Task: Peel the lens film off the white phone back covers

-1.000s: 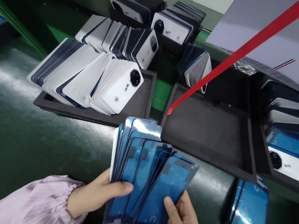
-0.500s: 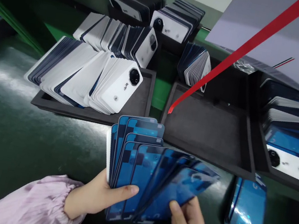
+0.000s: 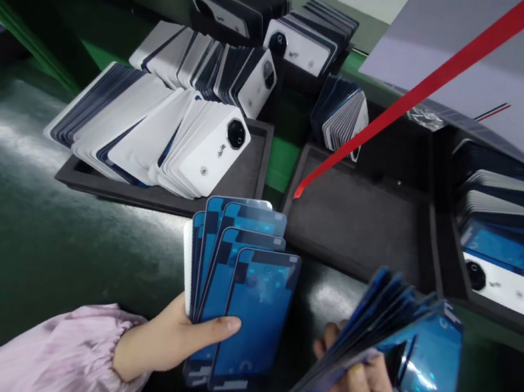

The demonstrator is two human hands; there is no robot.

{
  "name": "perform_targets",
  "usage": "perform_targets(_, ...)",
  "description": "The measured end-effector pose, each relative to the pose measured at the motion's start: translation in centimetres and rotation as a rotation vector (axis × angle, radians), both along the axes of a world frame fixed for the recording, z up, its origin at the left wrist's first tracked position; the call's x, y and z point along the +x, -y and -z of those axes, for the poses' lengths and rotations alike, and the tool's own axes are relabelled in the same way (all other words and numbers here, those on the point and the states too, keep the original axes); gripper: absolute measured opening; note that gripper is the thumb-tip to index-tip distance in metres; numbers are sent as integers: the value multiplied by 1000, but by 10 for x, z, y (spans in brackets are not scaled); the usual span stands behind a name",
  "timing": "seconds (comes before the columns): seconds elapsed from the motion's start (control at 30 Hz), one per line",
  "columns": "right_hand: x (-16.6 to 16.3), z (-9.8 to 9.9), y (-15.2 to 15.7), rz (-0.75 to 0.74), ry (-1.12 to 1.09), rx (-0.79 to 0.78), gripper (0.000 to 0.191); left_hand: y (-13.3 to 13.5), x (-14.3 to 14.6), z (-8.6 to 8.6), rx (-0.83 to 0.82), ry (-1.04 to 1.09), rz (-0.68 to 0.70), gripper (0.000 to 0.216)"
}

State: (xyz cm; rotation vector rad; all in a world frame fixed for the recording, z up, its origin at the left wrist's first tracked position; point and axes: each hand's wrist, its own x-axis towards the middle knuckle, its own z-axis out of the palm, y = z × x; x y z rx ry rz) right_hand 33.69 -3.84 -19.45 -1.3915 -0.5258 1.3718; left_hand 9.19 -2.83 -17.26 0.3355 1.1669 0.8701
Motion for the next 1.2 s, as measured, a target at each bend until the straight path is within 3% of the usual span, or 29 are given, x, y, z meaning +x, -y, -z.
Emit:
perform_targets(0.17, -23, 9, 8, -314, -10, -102, 39, 0, 1, 1, 4, 46, -8, 43)
perform_targets(0.23, -26, 10, 6, -349, -30, -102, 38, -1, -1, 4, -32, 91, -11, 41)
perform_targets(0.37, -11, 5, -3, -163, -10, -17, 22, -3, -3, 5, -74, 42, -21, 27)
perform_targets(0.43, -1, 1, -6, -52, 12, 29, 6, -3, -2, 3, -56, 3, -23, 31)
perform_targets(0.5, 3, 0, -5, -1, 14, 44, 3, -2, 1, 1, -18, -27, -24, 37)
perform_targets(0.6, -5, 2, 3, -58, -25, 20, 19, -1, 5, -1, 23, -42, -18, 40)
perform_targets(0.77, -27, 8, 11, -304, -130, -83, 42, 2, 0, 4, -17, 89, -5, 47)
perform_targets(1.0, -1, 5, -3, -55, -87, 69, 15, -2, -2, -2, -2, 218, 54, 40)
perform_targets(1.1, 2, 6, 1, -75, -99, 71, 17, -2, 2, -5, 74, 115, 61, 33)
perform_targets(1.2, -9, 13, 11, -173, -115, 37, 27, -1, 4, 0, 150, -6, 33, 38)
